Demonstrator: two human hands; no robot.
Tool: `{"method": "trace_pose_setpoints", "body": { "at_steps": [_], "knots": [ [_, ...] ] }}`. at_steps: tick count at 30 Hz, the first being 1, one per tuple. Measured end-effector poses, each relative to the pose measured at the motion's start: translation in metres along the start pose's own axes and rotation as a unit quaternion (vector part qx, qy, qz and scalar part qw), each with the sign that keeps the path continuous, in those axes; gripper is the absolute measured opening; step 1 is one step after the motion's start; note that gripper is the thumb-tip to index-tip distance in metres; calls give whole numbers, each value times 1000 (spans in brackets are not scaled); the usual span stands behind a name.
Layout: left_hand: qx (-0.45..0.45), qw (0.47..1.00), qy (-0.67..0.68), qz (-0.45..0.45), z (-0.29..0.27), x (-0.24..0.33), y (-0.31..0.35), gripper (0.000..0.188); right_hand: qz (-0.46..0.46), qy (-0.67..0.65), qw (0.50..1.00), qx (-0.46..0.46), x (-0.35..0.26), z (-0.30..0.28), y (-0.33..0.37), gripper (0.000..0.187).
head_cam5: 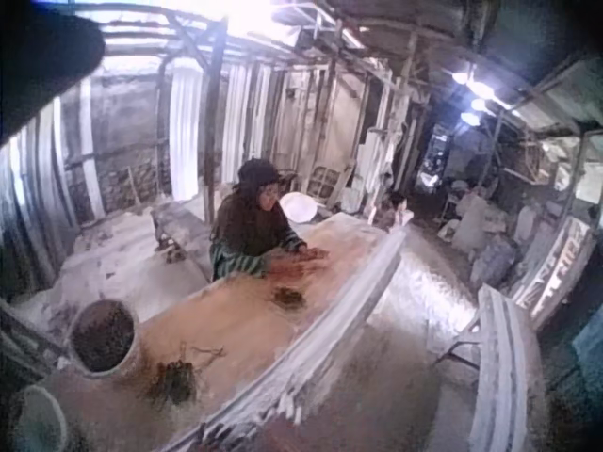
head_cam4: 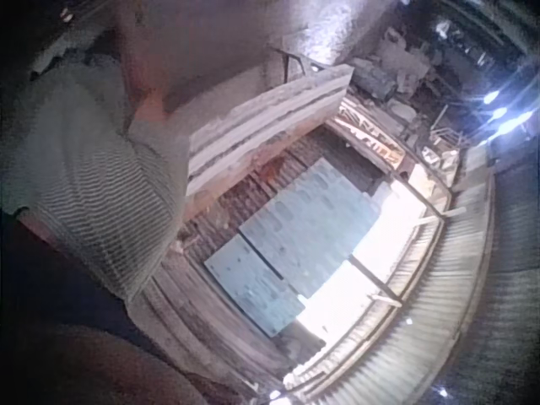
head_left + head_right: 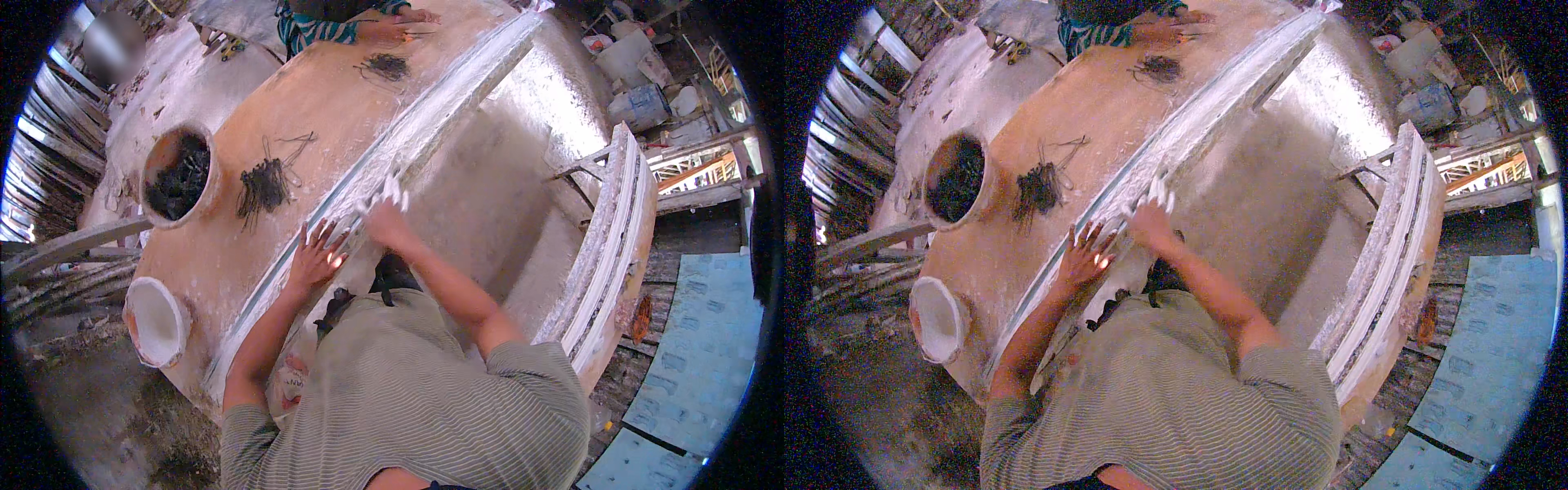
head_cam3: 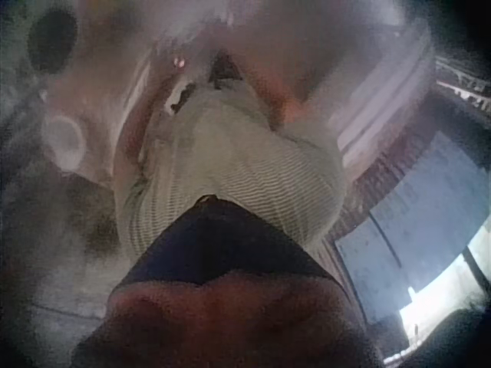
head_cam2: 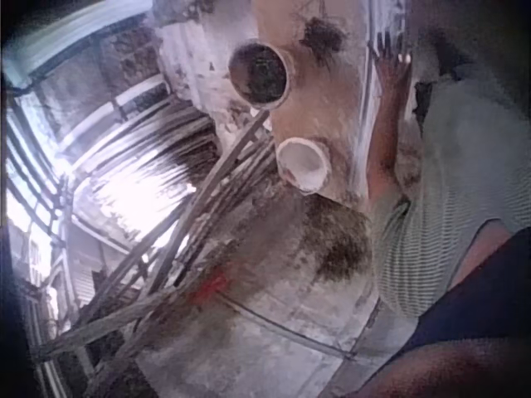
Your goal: The person applies a white paste-like substance along the edge of a large curved wooden object using their hands. They repeatedly scoop the material from a bucket and smooth it along the seam. Another person is visible working nearby on a different section.
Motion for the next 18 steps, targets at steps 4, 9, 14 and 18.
{"method": "trace_pose_setpoints", "body": {
  "at_steps": [4, 9, 14, 18],
  "knots": [
    [19, 999, -16, 29, -12, 14, -69, 48, -5, 44, 999, 7, 13, -15, -29, 68],
    [86, 992, 38, 89, -7, 45, -209, 46, -54, 48, 983, -170, 138, -5, -153, 44],
    [95, 992, 36, 76, 3, 56, -320, 47, -5, -34, 980, -196, 237, -24, -244, 40],
    [17, 998, 56, 10, 15, 35, -316, 51, -72, 40, 979, -187, 239, -18, -242, 44]
  ]
}}
Point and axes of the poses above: each hand's wrist, its own y-axis away from the middle knuckle, its own z-axis out of the palm, x = y × z, the point moved 10 cm from there along -y, towards the middle knuckle, and after that the axes turned 5 degrees about y, right-handed, at the moved point
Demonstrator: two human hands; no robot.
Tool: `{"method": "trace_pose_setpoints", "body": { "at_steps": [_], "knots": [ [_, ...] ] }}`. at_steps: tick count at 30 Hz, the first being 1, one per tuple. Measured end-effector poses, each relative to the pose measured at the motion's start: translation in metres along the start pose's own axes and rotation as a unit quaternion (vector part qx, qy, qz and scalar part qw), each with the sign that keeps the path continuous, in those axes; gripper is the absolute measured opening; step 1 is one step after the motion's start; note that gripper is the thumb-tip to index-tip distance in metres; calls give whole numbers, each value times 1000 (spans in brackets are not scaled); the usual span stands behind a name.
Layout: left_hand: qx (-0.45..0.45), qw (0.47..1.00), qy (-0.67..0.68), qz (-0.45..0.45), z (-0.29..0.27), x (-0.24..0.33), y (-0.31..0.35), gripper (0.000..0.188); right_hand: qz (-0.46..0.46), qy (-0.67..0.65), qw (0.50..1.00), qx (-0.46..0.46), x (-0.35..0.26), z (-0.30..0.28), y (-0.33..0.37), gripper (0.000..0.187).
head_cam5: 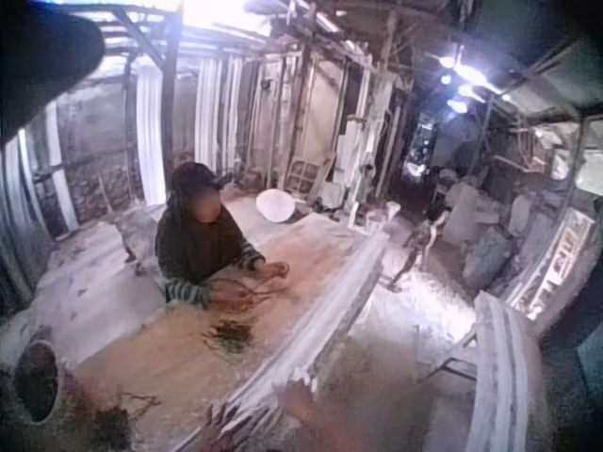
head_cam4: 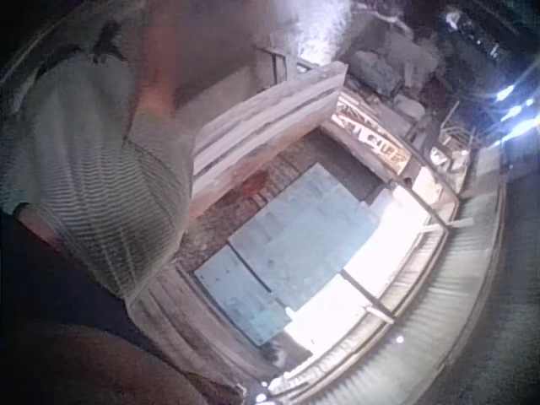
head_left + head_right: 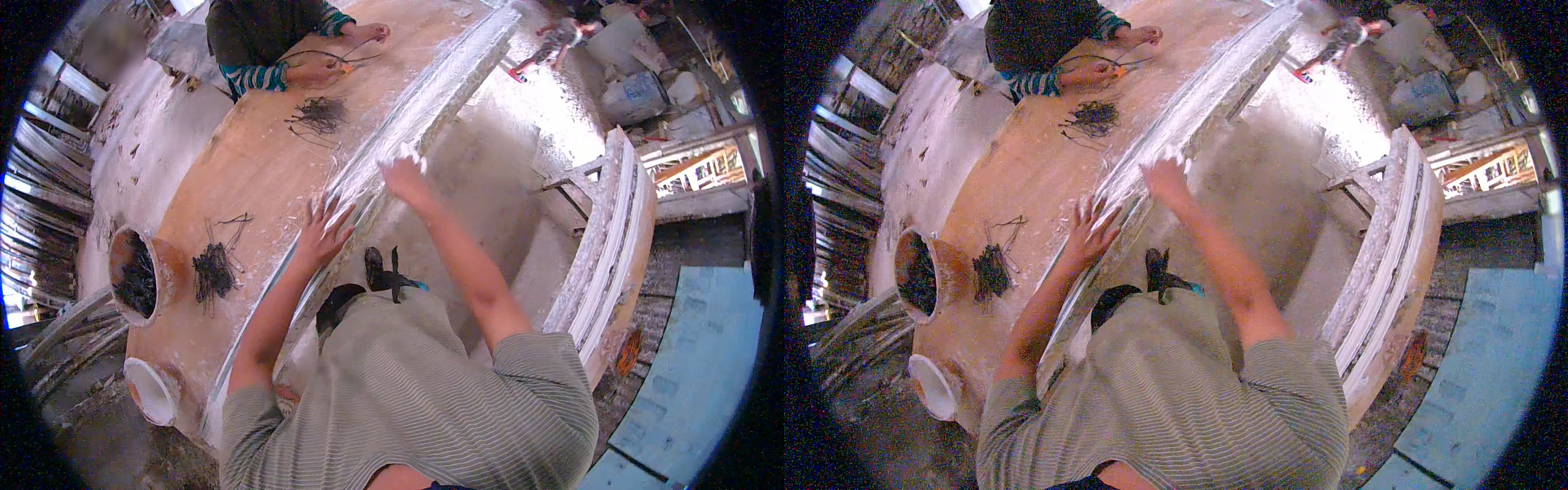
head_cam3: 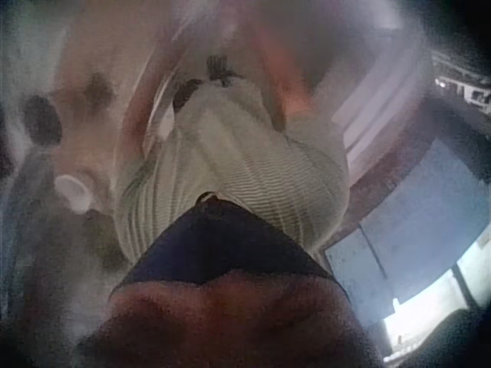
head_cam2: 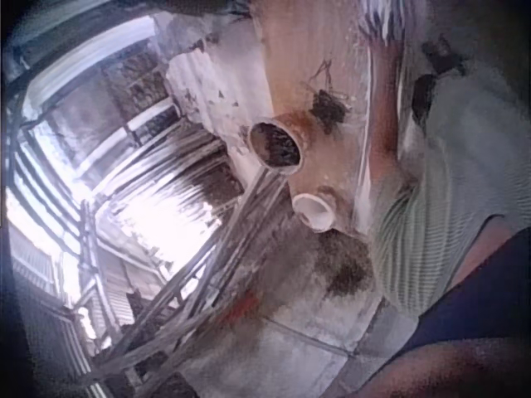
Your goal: The person applies a white paste-like substance along the edge of a large curved wooden object using their hands. They repeatedly scoop the material from a bucket and smooth it along the seam. Another person is visible working nearby on a different section.
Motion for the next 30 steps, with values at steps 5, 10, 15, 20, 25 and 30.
{"method": "trace_pose_setpoints", "body": {
  "at_steps": [5, 10, 15, 20, 25, 30],
  "knots": [
    [-138, 987, 34, -69, 9, 1, 67, 53, 86, -331, 930, -136, -77, 61, 80, 60],
    [-94, 995, -20, 4, 2, 23, 12, 50, 25, -154, 987, 29, -52, -2, 63, 54],
    [-2, 999, 9, 51, 2, 48, -108, 49, 67, -137, 988, -34, 51, -17, -17, 44],
    [20, 1000, 15, 11, 7, 54, -165, 49, 90, -27, 992, 82, 125, -18, -56, 34],
    [-14, 999, 33, -40, 11, 26, -100, 52, 1, -131, 981, 146, 47, -12, -4, 40],
    [-85, 995, 36, -48, 5, 27, -35, 52, 96, -178, 978, 48, -4, 53, 51, 54]
  ]
}}
Point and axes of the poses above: each hand's wrist, its own y-axis away from the middle knuckle, its own z-axis out of the palm, x = y × z, the point moved 10 cm from there along -y, towards the middle knuckle, and after that the axes turned 5 degrees about y, right-handed, at the moved point
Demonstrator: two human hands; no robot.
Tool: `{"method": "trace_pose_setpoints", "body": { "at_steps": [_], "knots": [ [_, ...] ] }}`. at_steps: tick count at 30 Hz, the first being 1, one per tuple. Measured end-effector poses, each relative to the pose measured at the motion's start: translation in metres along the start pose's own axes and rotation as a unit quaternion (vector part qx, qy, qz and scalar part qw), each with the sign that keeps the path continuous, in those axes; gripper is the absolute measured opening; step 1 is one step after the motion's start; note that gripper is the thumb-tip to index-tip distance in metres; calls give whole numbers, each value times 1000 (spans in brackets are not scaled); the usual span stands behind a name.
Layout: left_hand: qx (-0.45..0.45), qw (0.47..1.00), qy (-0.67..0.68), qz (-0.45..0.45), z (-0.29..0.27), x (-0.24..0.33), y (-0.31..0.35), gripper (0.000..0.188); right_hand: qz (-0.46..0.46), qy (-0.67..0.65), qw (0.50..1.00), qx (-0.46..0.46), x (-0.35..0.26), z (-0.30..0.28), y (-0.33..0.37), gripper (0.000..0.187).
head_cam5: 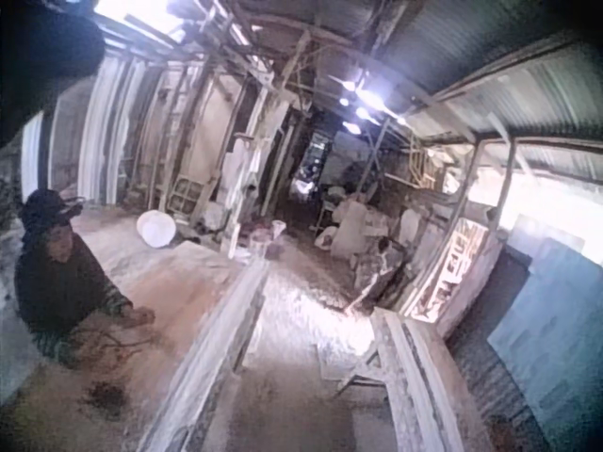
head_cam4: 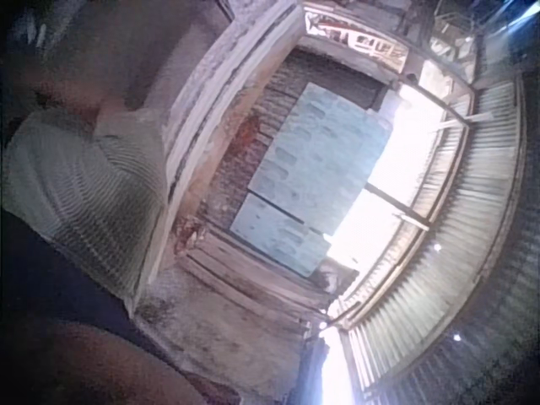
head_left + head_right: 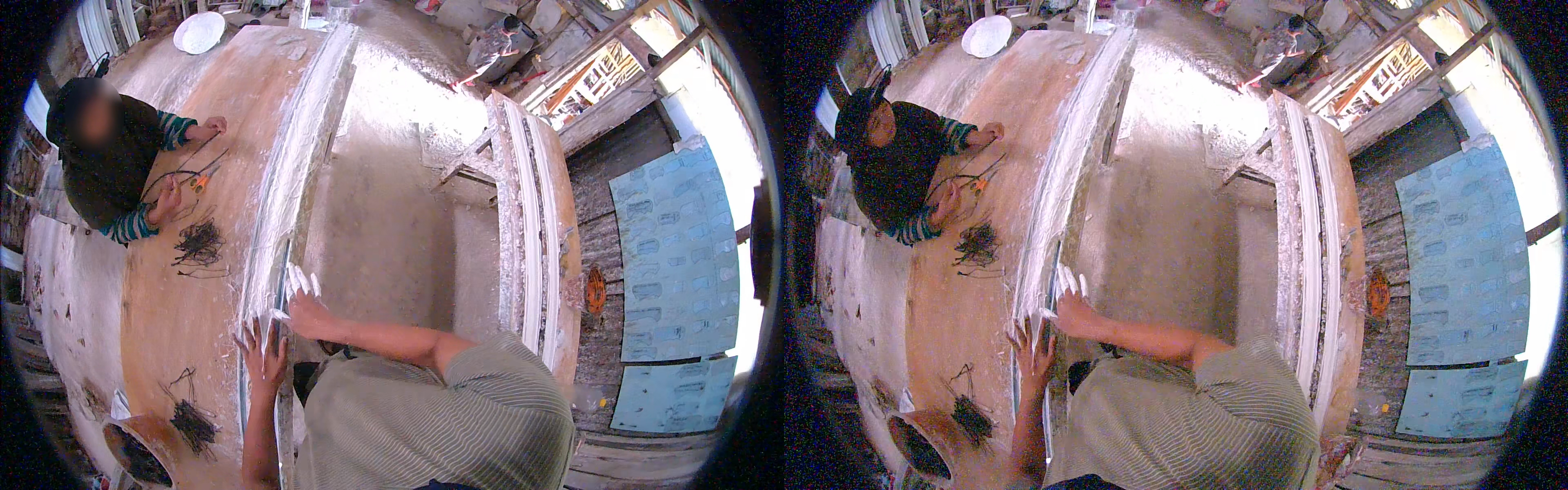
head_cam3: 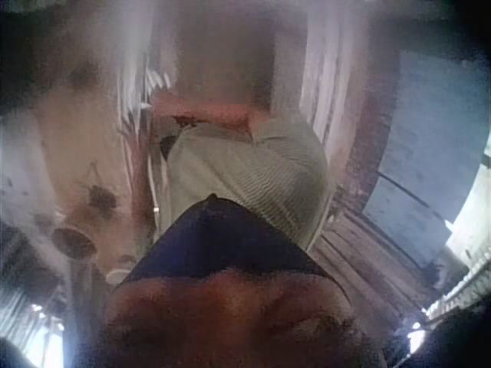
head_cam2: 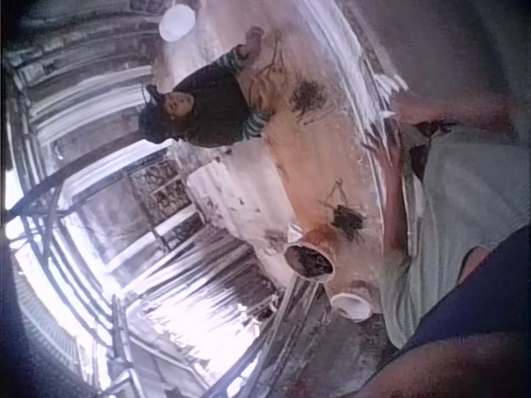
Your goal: The person applies a white paste-like substance along the edge of a large curved wooden object using their hands. They repeatedly scoop the material from a bucket and smooth it along the seam. Another person is visible working nearby on a different section.
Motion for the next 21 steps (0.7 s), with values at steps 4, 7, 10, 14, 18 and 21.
{"method": "trace_pose_setpoints", "body": {
  "at_steps": [4, 7, 10, 14, 18, 21],
  "knots": [
    [3, 1000, 8, 5, -7, 9, 5, 50, 31, -11, 999, -22, 20, 19, -11, 56],
    [55, 998, -20, 19, -4, 6, 1, 51, 40, 22, 999, -25, 21, -21, -24, 54],
    [77, 997, -26, 15, -4, 3, 4, 51, -6, 66, 993, 99, 16, -47, -27, 50],
    [46, 999, 0, -29, -17, -2, 28, 51, -27, 69, 996, 39, 3, -22, -26, 48],
    [-4, 995, 24, -101, -8, -36, 76, 55, -4, 40, 999, 1, -41, -31, 3, 50],
    [-10, 993, 36, -113, -9, -47, 106, 56, 17, -17, 999, -28, -44, 15, 19, 51]
  ]
}}
Point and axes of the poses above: each hand's wrist, its own y-axis away from the middle knuckle, its own z-axis out of the palm, x = y × z, the point moved 10 cm from there along -y, towards the middle knuckle, and after that the axes turned 5 degrees about y, right-handed, at the moved point
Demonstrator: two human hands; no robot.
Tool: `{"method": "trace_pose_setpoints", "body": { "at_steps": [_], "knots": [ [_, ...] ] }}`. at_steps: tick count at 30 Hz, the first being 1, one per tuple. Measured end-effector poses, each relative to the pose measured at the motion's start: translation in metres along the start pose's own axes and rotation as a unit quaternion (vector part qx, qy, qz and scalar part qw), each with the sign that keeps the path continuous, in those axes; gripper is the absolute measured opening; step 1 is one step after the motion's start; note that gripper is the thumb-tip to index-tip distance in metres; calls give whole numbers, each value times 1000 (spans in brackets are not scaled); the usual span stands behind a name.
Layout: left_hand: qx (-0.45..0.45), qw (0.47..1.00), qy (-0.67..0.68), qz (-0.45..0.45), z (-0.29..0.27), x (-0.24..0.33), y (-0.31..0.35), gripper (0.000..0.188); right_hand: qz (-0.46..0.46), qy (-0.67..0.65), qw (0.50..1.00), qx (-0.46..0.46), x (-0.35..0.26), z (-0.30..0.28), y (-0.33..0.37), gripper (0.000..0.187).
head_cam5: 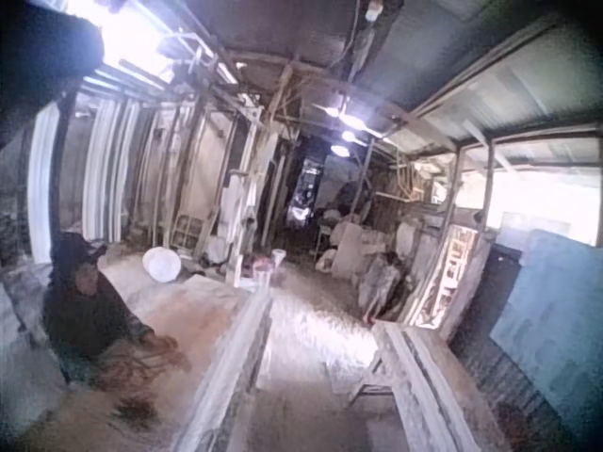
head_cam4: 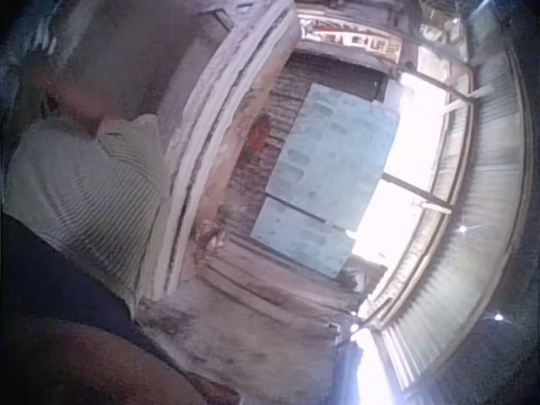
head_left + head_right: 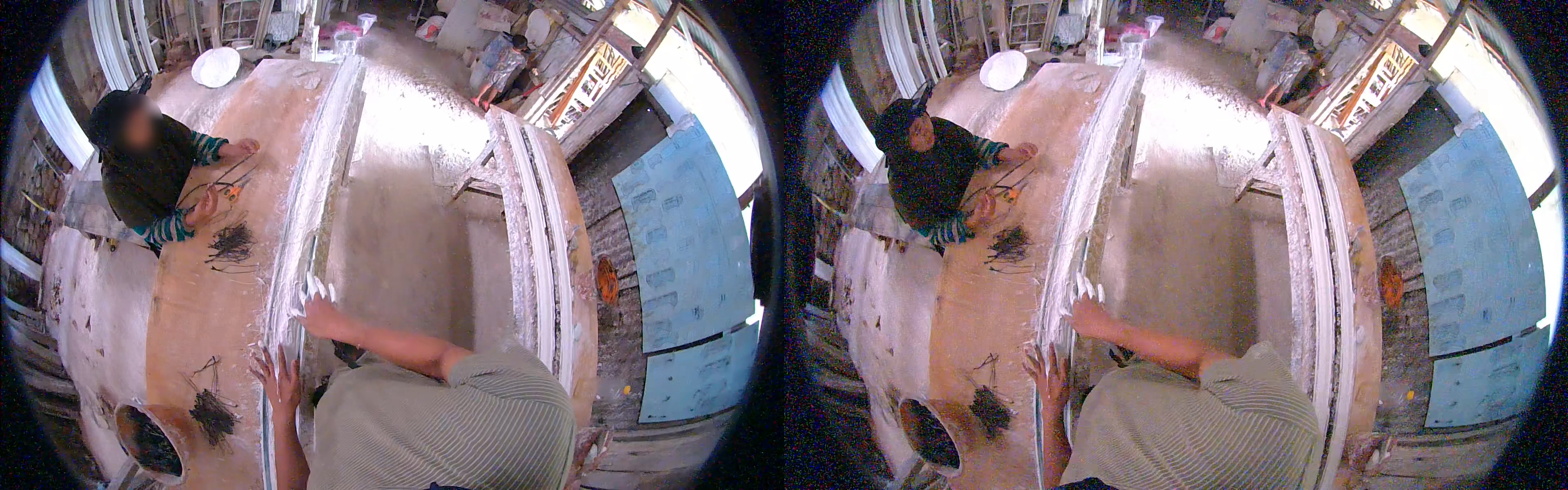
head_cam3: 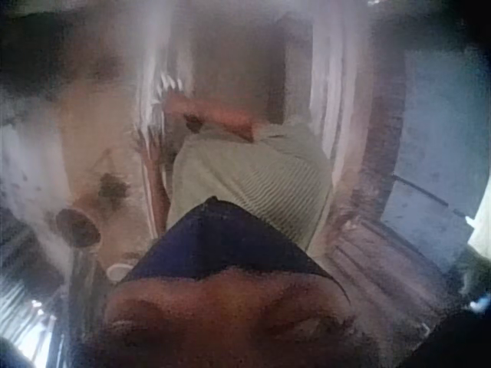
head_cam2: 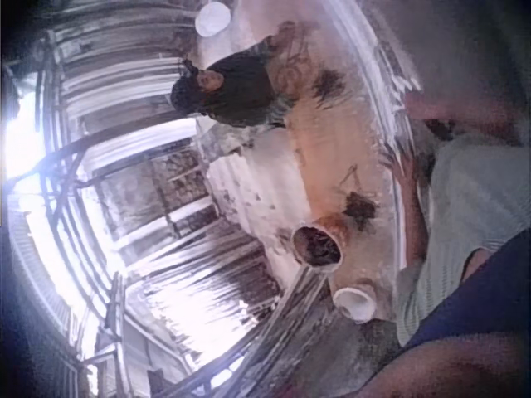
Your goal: The person applies a white paste-like substance along the edge of a large curved wooden object using their hands. They repeatedly scoop the material from a bucket and smooth it along the seam. Another person is visible working nearby on a different section.
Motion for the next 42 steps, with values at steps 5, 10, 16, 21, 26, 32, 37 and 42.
{"method": "trace_pose_setpoints", "body": {
  "at_steps": [5, 10, 16, 21, 26, 32, 37, 42],
  "knots": [
    [16, 1000, 6, 4, -6, -13, 23, 57, 1, 16, 1000, 15, -2, -9, 26, 58],
    [-5, 1000, 9, 8, -2, 1, 19, 59, 93, 70, 990, 73, 15, -67, 58, 57],
    [15, 995, 73, 62, -7, 21, 18, 59, 127, 19, 981, 148, 26, -66, 91, 61],
    [2, 995, 41, 87, -5, 20, 27, 58, 197, -14, 979, 41, 40, -26, 103, 70],
    [-14, 995, 40, 87, 7, 6, 39, 59, 195, -38, 978, 65, 40, -19, 119, 69],
    [-17, 996, 37, 85, 12, 0, 51, 59, 193, -39, 979, 60, 33, -31, 125, 66],
    [1, 996, 43, 75, 1, -1, 56, 59, 154, -27, 988, -11, 7, -43, 120, 62],
    [24, 998, 26, 54, -5, -7, 51, 60, 121, -20, 992, 35, 39, 3, 82, 56]
  ]
}}
Point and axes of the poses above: each hand's wrist, its own y-axis away from the middle knuckle, its own z-axis out of the palm, x = y × z, the point moved 10 cm from there along -y, towards the middle knuckle, and after that the axes turned 5 degrees about y, right-handed, at the moved point
